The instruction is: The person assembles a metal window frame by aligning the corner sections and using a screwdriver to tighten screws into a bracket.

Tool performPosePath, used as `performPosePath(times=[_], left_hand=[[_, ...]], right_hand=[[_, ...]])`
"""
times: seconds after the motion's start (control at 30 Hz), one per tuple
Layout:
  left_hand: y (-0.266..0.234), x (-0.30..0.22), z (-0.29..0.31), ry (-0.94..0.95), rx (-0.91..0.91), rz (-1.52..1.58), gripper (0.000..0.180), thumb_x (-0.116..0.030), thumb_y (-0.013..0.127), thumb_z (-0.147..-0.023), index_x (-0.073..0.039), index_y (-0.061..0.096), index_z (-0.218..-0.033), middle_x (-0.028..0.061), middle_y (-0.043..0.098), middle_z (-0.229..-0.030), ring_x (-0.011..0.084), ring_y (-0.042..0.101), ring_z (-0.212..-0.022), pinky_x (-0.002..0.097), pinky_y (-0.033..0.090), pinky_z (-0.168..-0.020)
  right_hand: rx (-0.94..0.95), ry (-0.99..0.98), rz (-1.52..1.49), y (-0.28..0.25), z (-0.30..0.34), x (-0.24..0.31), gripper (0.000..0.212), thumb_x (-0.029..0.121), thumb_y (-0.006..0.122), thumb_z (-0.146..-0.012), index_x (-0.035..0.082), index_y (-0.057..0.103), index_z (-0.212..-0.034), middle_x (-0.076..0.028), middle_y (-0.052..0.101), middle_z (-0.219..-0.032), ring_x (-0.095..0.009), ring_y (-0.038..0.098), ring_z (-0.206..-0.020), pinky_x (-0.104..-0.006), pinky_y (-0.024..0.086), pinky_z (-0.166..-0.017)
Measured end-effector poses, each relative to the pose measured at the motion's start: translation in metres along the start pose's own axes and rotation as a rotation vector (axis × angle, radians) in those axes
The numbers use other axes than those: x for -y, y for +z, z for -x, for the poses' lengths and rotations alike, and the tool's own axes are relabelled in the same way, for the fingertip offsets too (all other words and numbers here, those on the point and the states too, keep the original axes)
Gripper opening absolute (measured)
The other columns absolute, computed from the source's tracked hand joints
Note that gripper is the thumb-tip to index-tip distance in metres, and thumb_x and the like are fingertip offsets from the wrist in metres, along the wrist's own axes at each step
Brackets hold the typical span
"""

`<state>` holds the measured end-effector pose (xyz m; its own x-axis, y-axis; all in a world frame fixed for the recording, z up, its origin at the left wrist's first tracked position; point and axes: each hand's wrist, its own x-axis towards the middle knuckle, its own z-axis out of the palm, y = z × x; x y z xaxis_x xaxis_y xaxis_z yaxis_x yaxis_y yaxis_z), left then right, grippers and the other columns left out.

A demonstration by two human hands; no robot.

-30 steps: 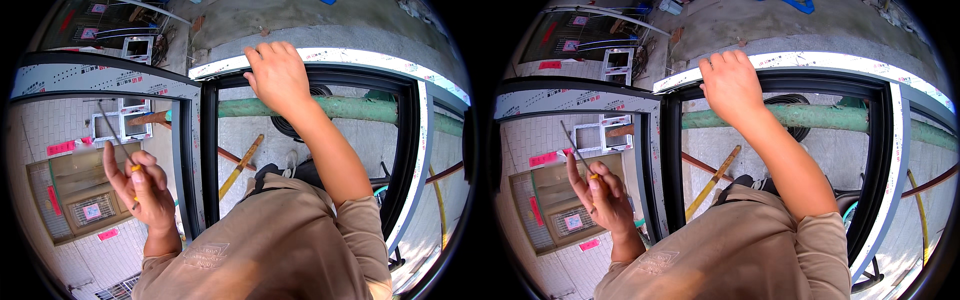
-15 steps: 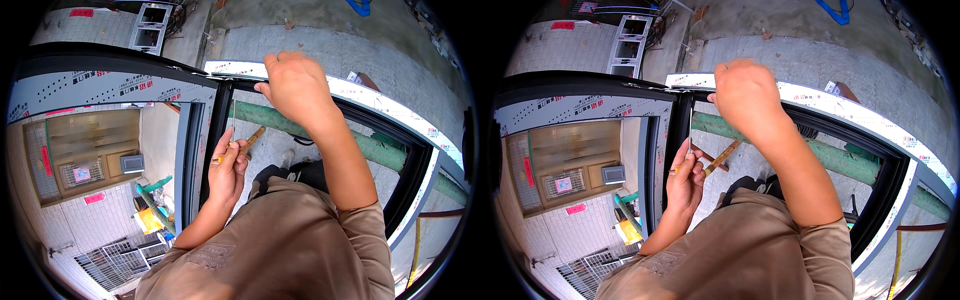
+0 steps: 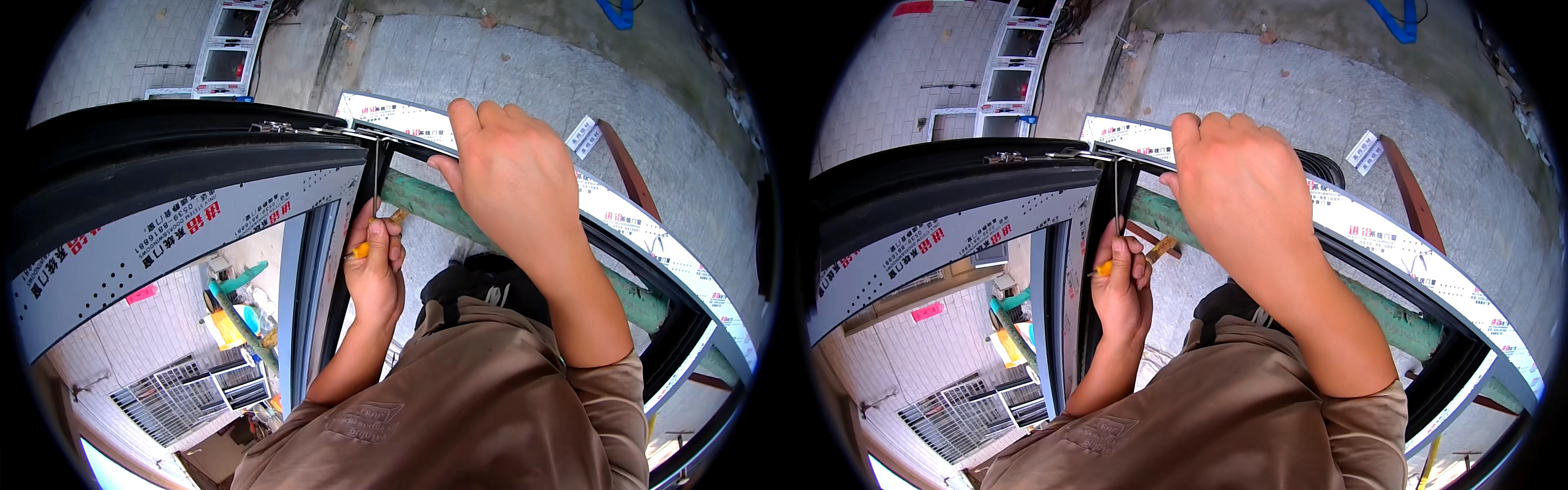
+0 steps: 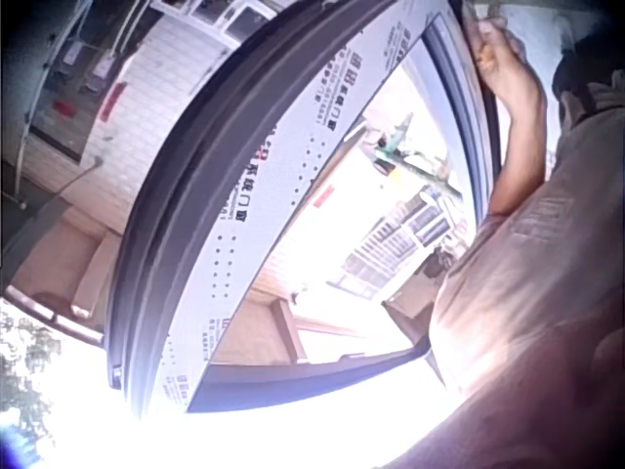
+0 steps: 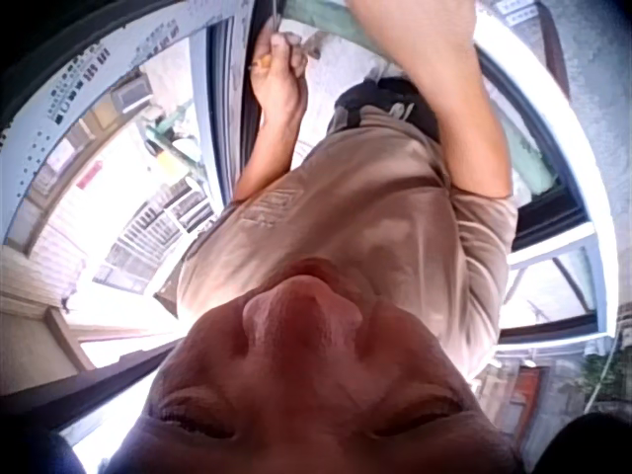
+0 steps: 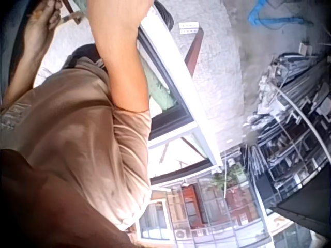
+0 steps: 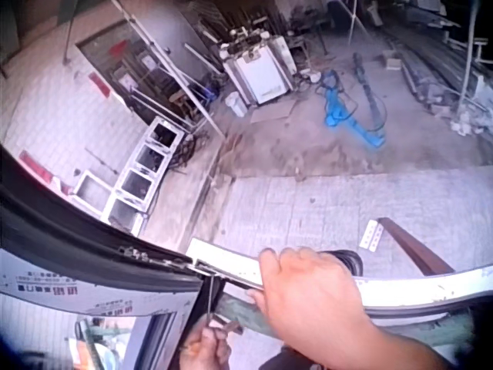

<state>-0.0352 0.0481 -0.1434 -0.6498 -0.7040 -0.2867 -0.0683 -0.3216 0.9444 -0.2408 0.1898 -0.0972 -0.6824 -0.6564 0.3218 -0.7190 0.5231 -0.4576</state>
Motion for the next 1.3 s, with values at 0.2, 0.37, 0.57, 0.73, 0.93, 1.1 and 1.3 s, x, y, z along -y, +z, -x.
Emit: performPosePath(times=[0.2,0.37,0.57,0.73,0.93,1.1,1.3], left_hand=[[-0.003,0.01,-0.008,0.046,-0.009,-0.047,0.038,-0.022,0.059,-0.122,-0.009,0.063,-0.157,0.0027,0.066,-0.103,0.0066,0.05,-0.075,0.0212,0.04,-0.065],[-0.009,0.017,-0.012,0.087,-0.031,-0.135,0.04,-0.023,0.059,-0.122,-0.009,0.061,-0.159,0.0025,0.064,-0.098,0.0066,0.049,-0.074,0.0216,0.04,-0.065],[-0.005,0.023,-0.012,0.151,-0.083,-0.254,0.046,-0.02,0.063,-0.12,0.001,0.057,-0.16,0.0039,0.07,-0.102,0.0031,0.048,-0.07,0.0195,0.037,-0.06],[-0.002,0.019,-0.008,0.15,-0.098,-0.312,0.046,-0.02,0.063,-0.12,0.002,0.059,-0.16,0.0032,0.07,-0.101,0.0018,0.046,-0.071,0.0183,0.036,-0.063],[-0.005,0.021,-0.014,0.439,-0.126,-0.664,0.044,-0.015,0.062,-0.12,0.004,0.059,-0.16,0.0027,0.069,-0.101,0.0068,0.06,-0.084,0.0224,0.051,-0.077],[0.001,0.016,-0.013,0.446,-0.135,-0.757,0.044,-0.013,0.062,-0.12,0.005,0.06,-0.16,0.0014,0.068,-0.103,0.0071,0.06,-0.087,0.0233,0.052,-0.082],[0.008,0.0,-0.001,0.127,-0.185,-0.282,0.038,-0.018,0.065,-0.119,0.003,0.064,-0.15,0.0051,0.071,-0.106,0.006,0.053,-0.08,0.0215,0.043,-0.071]], right_hand=[[0.041,0.031,0.022,-0.003,-0.003,0.002,0.046,0.031,0.093,-0.085,0.006,0.068,-0.113,-0.009,0.067,-0.089,-0.029,0.07,-0.086,-0.0416,0.055,-0.075],[0.028,0.029,0.04,-0.004,-0.005,0.005,0.042,0.037,0.091,-0.085,0.009,0.065,-0.101,-0.006,0.068,-0.088,-0.025,0.072,-0.086,-0.0387,0.056,-0.076],[0.038,0.049,0.038,-0.005,-0.006,0.005,0.043,0.036,0.092,-0.084,0.008,0.065,-0.103,-0.007,0.067,-0.089,-0.026,0.071,-0.087,-0.0391,0.057,-0.077],[0.039,0.05,0.013,-0.005,-0.006,0.005,0.043,0.036,0.091,-0.085,0.008,0.065,-0.104,-0.007,0.067,-0.089,-0.026,0.071,-0.088,-0.0394,0.057,-0.077],[0.041,0.051,0.004,-0.005,-0.006,0.005,0.044,0.034,0.091,-0.085,0.007,0.066,-0.108,-0.007,0.067,-0.09,-0.027,0.071,-0.089,-0.0399,0.058,-0.078],[0.029,0.055,0.0,-0.003,-0.005,0.004,0.045,0.034,0.091,-0.085,0.006,0.067,-0.111,-0.007,0.067,-0.09,-0.027,0.071,-0.088,-0.0401,0.057,-0.078],[0.032,0.048,0.009,-0.005,-0.004,0.004,0.046,0.036,0.091,-0.085,0.006,0.068,-0.112,-0.006,0.067,-0.09,-0.026,0.071,-0.088,-0.039,0.057,-0.077]])
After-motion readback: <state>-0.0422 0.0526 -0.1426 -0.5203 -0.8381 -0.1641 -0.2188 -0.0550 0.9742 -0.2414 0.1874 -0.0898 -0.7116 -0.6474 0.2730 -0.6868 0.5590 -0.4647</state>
